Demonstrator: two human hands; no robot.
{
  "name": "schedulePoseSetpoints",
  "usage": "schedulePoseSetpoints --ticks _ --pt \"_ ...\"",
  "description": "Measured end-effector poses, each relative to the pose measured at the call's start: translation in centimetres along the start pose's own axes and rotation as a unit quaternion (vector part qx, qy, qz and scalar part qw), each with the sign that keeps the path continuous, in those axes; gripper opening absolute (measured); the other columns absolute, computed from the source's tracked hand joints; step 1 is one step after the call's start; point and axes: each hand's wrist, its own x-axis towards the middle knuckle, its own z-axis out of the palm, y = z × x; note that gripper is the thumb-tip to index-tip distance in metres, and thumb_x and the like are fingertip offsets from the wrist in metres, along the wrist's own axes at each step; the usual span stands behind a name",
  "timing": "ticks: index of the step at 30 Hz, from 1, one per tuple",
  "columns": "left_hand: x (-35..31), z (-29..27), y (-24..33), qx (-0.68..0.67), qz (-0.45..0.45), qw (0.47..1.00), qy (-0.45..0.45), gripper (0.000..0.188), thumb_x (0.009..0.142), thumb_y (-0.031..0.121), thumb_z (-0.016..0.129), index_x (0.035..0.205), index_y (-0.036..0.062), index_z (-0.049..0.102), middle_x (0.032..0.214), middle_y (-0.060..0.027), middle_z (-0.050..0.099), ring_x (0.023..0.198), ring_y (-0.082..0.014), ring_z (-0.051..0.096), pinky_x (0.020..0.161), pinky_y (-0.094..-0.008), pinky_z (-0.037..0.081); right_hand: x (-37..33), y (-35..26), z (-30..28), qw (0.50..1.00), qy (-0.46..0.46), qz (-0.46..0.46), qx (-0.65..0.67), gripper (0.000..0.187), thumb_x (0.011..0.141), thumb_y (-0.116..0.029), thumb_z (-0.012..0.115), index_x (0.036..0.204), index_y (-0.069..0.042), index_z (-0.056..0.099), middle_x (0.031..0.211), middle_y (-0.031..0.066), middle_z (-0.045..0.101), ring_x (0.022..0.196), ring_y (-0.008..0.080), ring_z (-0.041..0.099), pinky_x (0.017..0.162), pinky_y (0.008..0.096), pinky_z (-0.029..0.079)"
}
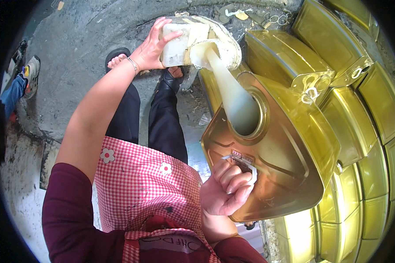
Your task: The person picks up a plastic container, carries it to a stack of large metal tins, removes the lid from one tin, and pours a white liquid from the tin into the container before using a brush to scrape remaining liquid into the container.
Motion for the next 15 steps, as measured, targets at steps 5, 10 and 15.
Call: schedulePoseSetpoints --ticks 5,10,15 --pt "0.04 0.20 -0.13 0.002 0.007 1.000 0.002 0.105 0.053 0.027 0.089 0.141 0.0265 0.033 0.140 -0.0196 0.023 0.136 -0.0481 0.021 0.113 -0.0556 0.028 -0.16 0.14 -0.05 1.000 0.001 0.000 -0.004 0.038 0.103 -0.031 0.034 0.070 -0.014 0.029 0.056 -0.0036 0.025 0.052 0.0095 0.020 0.056 0.0271 0.023" --pt "0.25 -0.01 0.07 0.009 0.006 1.000 -0.003 0.104 0.053 0.028 0.088 0.141 0.0271 0.033 0.140 -0.0200 0.023 0.136 -0.0480 0.021 0.113 -0.0553 0.029 -0.32 -0.06 -0.25 1.000 -0.009 0.000 0.003 0.038 0.103 -0.031 0.033 0.069 -0.014 0.029 0.057 -0.0037 0.025 0.052 0.0095 0.021 0.056 0.0269 0.023" --pt "0.09 0.20 0.29 0.015 -0.002 1.000 -0.006 0.105 0.053 0.028 0.089 0.142 0.0280 0.033 0.140 -0.0199 0.023 0.136 -0.0482 0.020 0.113 -0.0552 0.028 -0.35 -0.70 -0.37 1.000 0.003 0.015 0.003 0.039 0.103 -0.031 0.035 0.069 -0.014 0.029 0.056 -0.0035 0.025 0.051 0.0095 0.021 0.056 0.0268 0.023"
